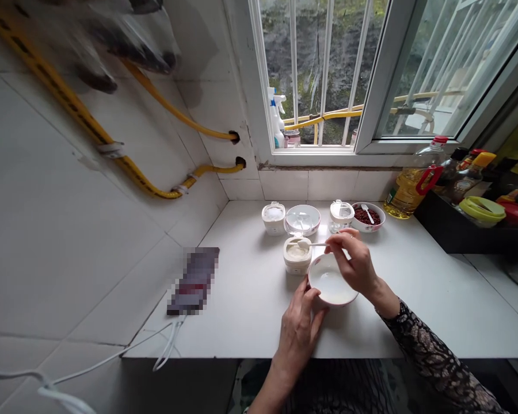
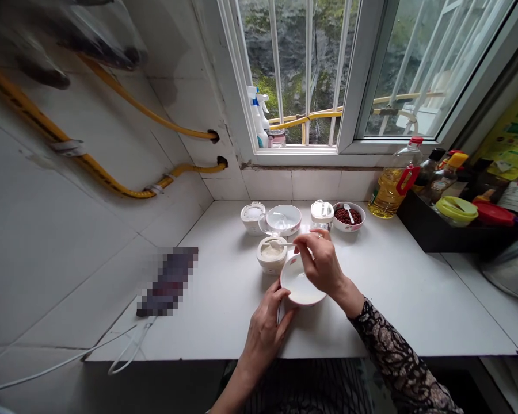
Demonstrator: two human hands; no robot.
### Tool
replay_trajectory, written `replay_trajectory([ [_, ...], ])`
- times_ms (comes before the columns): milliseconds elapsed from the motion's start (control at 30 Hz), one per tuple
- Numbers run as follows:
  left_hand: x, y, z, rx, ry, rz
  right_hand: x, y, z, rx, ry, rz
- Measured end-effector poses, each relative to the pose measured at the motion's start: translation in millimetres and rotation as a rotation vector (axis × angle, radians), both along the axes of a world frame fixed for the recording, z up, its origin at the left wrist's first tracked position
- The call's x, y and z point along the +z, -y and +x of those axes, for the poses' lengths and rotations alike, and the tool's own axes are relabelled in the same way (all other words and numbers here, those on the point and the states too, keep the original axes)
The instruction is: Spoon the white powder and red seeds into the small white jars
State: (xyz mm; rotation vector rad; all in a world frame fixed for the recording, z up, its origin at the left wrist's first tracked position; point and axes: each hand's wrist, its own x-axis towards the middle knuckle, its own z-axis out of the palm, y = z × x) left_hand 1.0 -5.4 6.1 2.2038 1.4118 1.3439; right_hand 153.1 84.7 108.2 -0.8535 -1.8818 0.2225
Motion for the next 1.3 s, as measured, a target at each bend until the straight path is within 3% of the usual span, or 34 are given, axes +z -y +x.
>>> replay_trajectory([
  [100, 1.3, 0.4, -0.8, -0.001, -0.014, 0.008, 6.2, -1.8, 16.1, 0.017, -0.165, -0.286],
  [200, 2.7, 1.1, -1.4, 0.0, -0.03, 0.01, 8.0, -6.0, 35.9, 0.1, -0.074, -0.471],
  [333, 4.0, 2.0, -1.7, 0.008, -0.032, -0.001, 3.4, -5.8, 50.3, 0.057, 0.294, -0.438],
  [467, 3.1, 2.3, -2.3, 0.017, -0.041, -0.003, -1.3, 2.3, 41.8, 0.139, 0.402, -0.484],
  [633, 2.5, 2.9, -3.1, 0.016, -0.043, -0.009, -4.8, 5.1, 31.2, 0.207, 0.223, -0.628],
  [867, 4.0, 3.0, -3.0, 0.013, -0.04, -0.016, -13.1, -4.2, 43.2, 0.223, -0.232, -0.942],
  [1300, 0.6, 3.8, -0.8, 0.034, 0.01, -0.045, -11.6, -9.6, 47.5, 0.156, -0.451, -1.026],
])
